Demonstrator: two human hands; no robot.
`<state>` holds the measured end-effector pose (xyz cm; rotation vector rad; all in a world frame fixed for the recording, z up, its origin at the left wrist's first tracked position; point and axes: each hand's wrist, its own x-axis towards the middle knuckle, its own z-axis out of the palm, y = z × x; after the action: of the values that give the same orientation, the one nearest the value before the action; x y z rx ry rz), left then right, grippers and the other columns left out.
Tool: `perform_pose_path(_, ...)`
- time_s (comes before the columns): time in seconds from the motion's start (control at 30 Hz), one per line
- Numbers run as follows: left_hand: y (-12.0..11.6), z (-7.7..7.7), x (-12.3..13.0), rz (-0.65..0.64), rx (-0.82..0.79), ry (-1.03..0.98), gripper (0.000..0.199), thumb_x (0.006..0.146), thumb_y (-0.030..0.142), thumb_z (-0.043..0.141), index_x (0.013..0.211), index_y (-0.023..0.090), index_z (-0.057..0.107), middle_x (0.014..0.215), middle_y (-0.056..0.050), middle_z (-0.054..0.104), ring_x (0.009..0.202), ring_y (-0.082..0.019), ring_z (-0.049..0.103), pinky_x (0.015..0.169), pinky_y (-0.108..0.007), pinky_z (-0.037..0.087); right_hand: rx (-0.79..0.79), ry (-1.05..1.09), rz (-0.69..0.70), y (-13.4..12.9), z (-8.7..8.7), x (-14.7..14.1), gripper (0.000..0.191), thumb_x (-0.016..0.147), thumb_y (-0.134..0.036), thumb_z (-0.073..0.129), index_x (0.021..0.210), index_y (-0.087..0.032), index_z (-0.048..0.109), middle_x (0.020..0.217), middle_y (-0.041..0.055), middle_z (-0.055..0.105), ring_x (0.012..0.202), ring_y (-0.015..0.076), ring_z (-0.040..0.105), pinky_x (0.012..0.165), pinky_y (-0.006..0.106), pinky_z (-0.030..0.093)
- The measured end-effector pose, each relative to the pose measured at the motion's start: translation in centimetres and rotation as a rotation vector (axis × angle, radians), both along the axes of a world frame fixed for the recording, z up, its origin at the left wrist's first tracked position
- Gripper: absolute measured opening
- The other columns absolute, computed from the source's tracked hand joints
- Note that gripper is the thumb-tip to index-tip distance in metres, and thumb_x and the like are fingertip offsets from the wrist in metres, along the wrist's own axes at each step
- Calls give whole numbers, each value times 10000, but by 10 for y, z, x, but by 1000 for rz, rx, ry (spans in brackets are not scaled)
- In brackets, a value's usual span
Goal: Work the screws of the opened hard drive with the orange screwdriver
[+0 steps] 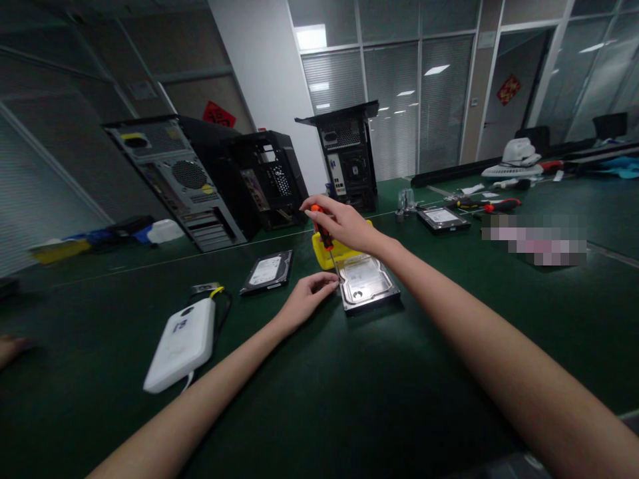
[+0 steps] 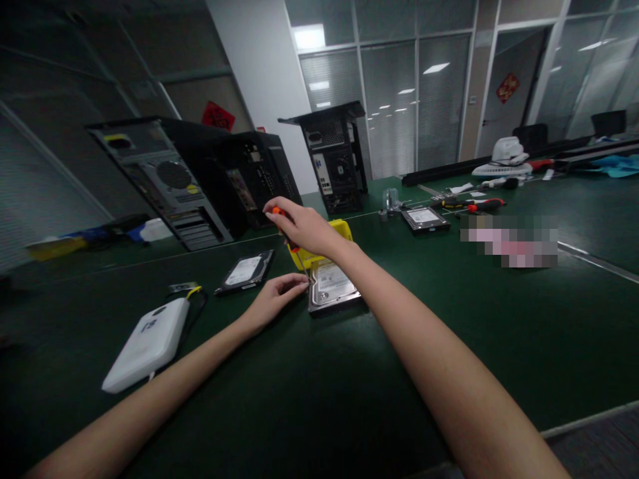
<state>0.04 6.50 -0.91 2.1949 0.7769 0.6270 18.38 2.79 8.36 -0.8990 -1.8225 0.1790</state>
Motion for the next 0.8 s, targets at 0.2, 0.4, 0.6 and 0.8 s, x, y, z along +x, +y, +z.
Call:
perform_pose_path(0.2, -1, 1, 1, 23, -39, -24, 321, 843, 392, 597, 1048, 159, 680, 1079, -71, 704, 1027, -240, 630, 956, -389, 458, -18, -3, 20, -1, 1, -1, 295, 935, -374, 409, 1101, -184, 562, 977, 34, 613, 822, 133, 602, 811, 266, 454)
perform_pose_path(0.4, -5, 3, 2, 49, -74, -43, 322, 820, 377, 623, 1036, 147, 688, 1066, -78, 713, 1016, -239, 640, 945, -381, 474, -13, 1, 35, 0, 2, -2, 292, 934, -390, 408, 1085, -195, 565, 1030, 33, 614, 848, 131, 594, 838, 274, 460)
perform_pose_path(0.6, -5, 3, 2, 46, -64, -34, 319, 827, 378, 613, 1037, 149, 686, 1064, -77, 713, 1006, -235, 642, 934, -376, 480, -3, 0, 33, 0, 2, -1, 293, 932, -387, 414, 1083, -190, 570, 1083, 39, 616, 907, 139, 587, 871, 282, 449)
perform_pose_path(0.8, -6, 4, 2, 44, -42, -26, 323, 831, 391, 607, 1029, 150, 688, 1063, -80, 713, 1011, -240, 641, 940, -378, 474, -15, -4, 32, -2, 3, -2, 283, 931, -373, 416, 1086, -193, 569, 1091, 39, 617, 907, 141, 595, 876, 276, 447)
